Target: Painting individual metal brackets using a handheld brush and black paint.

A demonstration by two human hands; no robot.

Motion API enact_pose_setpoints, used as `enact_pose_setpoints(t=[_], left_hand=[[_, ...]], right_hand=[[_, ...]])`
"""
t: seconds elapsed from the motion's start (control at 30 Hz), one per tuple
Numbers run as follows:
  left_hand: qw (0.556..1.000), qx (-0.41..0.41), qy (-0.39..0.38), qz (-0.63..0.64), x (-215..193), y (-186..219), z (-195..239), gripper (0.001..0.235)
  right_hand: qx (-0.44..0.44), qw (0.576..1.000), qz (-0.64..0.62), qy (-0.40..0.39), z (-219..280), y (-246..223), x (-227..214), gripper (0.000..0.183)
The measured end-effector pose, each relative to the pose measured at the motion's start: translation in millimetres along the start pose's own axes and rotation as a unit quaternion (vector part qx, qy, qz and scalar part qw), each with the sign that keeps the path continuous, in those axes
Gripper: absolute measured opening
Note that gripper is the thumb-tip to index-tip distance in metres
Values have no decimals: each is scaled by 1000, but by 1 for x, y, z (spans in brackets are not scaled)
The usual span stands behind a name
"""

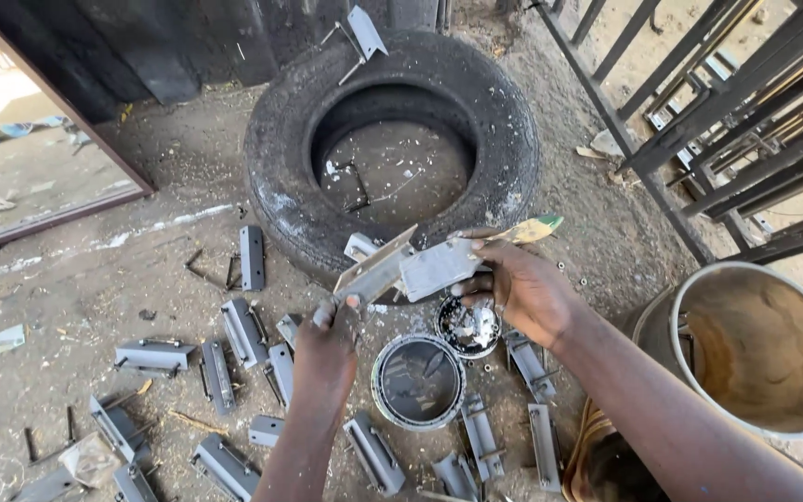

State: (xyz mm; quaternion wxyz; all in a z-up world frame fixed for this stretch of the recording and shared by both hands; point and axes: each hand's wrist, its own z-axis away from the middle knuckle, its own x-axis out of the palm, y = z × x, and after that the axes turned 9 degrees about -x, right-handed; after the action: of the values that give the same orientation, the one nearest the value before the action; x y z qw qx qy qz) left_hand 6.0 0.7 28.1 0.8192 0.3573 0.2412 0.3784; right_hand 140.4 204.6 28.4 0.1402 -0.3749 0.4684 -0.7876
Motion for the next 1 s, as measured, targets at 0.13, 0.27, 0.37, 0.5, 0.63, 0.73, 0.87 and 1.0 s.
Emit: enact_pose_setpoints(t=[0.13,0.27,0.37,0.5,0.63,0.73,0.87,1.0], left_hand=[[995,-101,1,20,3,5,-18,33],[990,-122,3,70,4,19,-6,31],[997,-63,-1,48,3,4,0,26],[997,45,-33,62,-1,-1,9,25],[995,64,-53,61,-1,-18,-14,20],[993,67,-74,62,3,-34,-29,23],[990,54,-108,75,7,-10,-13,25],[989,31,-112,91,4,-13,-20,30]], right_hand=[[36,998,2,53,-14,0,4,15],[48,997,18,59,-12,-8,13,24],[29,997,55,44,-8,-2,9,31],[-21,998,60,16,-9,-2,9,24],[1,998,60,0,-12,7,4,24],[-4,999,38,-4,-10,13,13,24],[24,995,94,3,-18,15,10,25],[-18,977,211,37,-21,-8,9,32]])
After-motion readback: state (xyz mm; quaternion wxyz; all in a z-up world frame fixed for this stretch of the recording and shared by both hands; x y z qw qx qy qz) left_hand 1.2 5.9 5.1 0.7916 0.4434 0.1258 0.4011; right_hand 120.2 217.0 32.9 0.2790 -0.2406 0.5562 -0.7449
